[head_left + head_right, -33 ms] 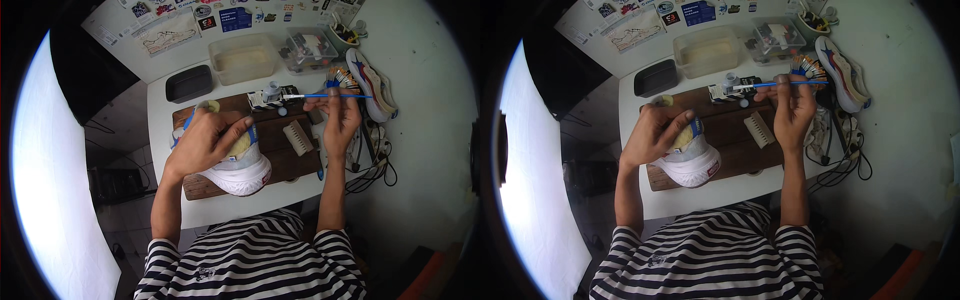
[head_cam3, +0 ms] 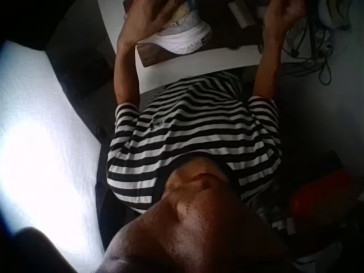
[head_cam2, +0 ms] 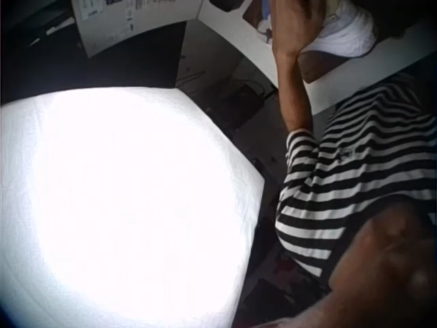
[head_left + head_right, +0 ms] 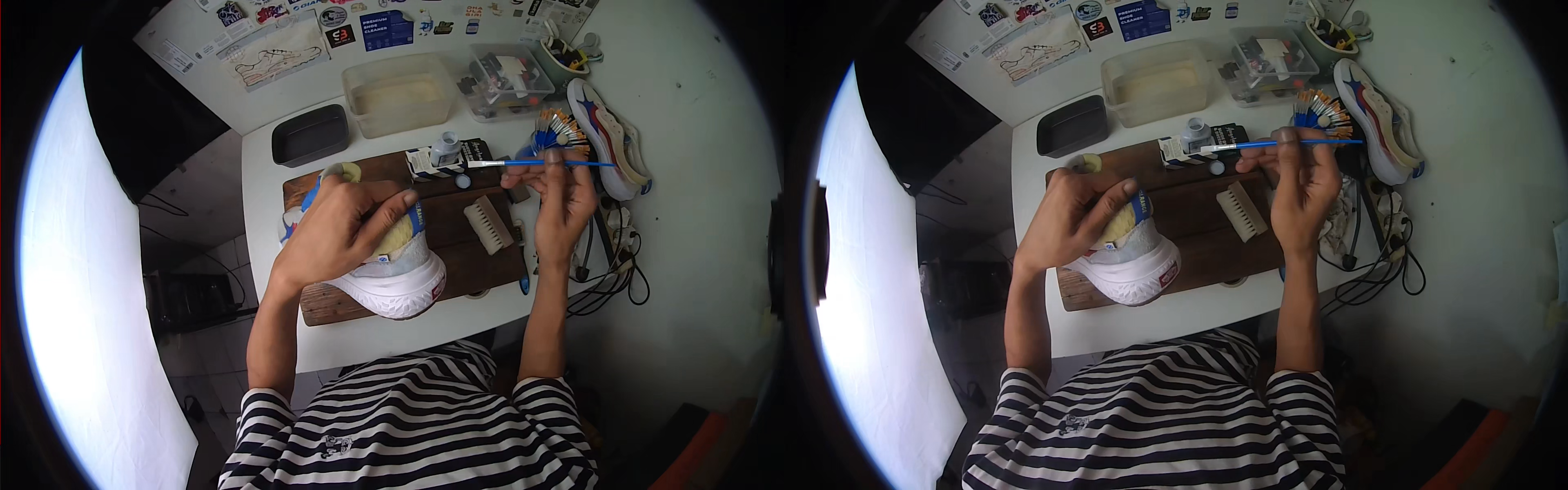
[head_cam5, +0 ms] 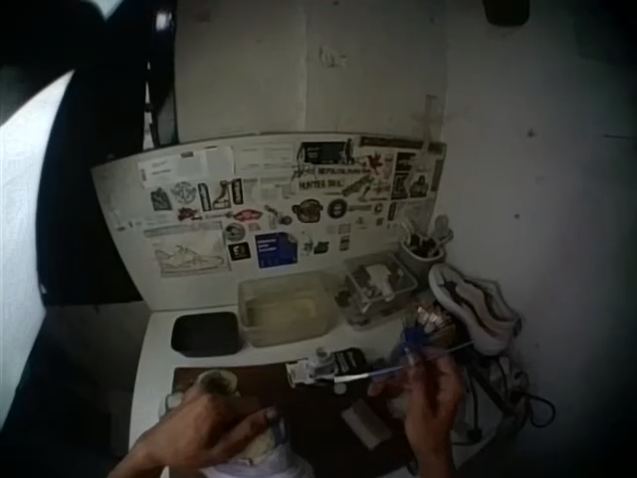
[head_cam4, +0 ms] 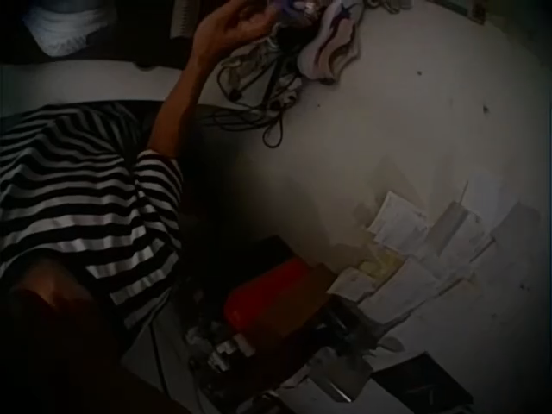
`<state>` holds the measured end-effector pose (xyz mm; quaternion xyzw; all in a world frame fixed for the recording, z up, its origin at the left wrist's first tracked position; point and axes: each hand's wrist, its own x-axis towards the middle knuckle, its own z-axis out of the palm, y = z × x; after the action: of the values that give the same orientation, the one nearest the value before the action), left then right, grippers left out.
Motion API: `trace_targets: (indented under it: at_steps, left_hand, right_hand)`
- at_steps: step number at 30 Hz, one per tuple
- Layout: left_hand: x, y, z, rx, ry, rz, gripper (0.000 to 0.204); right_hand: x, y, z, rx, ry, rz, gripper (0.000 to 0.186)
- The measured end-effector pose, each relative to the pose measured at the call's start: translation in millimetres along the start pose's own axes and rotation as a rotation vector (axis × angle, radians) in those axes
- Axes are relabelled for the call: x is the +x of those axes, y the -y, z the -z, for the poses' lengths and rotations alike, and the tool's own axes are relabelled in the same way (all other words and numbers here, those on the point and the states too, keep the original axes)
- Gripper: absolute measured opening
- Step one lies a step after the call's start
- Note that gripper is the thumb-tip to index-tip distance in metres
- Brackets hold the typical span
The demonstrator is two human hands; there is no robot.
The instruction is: Applying a liquid substance with a small brush to the midsole and heel of a sneaker for customization or repair.
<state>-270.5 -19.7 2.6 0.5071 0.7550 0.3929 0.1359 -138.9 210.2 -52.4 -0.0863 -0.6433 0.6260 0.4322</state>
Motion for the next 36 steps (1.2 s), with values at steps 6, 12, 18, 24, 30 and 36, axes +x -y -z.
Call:
trace_targets:
  at_steps: [6,12,18,24,30,36]
  left_hand:
    - [12.9,2.1,-11.0,0.001,-0.006,-0.031,0.033]
    - [17.8,-17.7,-2.1,-0.035,-0.006,0.031,0.033]
    - [21.9,-29.6,-10.1,-0.087,0.019,0.018,0.031]
    - [22.0,-29.7,-12.2,-0.124,0.066,0.019,0.028]
    - [19.8,-24.5,-19.2,-0.137,0.039,-0.008,0.030]
    - [19.6,-26.0,-18.3,-0.140,0.049,0.020,0.032]
  right_hand:
    - [-35.1,34.5,9.6,0.009,0.057,0.016,0.018]
    - [-57.6,57.7,8.4,0.115,0.001,0.006,0.017]
    - [-52.4,75.2,-1.2,-0.011,0.054,0.157,0.020]
    - [-51.8,77.8,-4.1,-0.085,0.141,0.198,0.016]
    - [-52.4,72.0,-8.9,-0.070,0.147,0.188,0.016]
    - [-55.0,72.6,-12.1,-0.012,0.142,0.141,0.011]
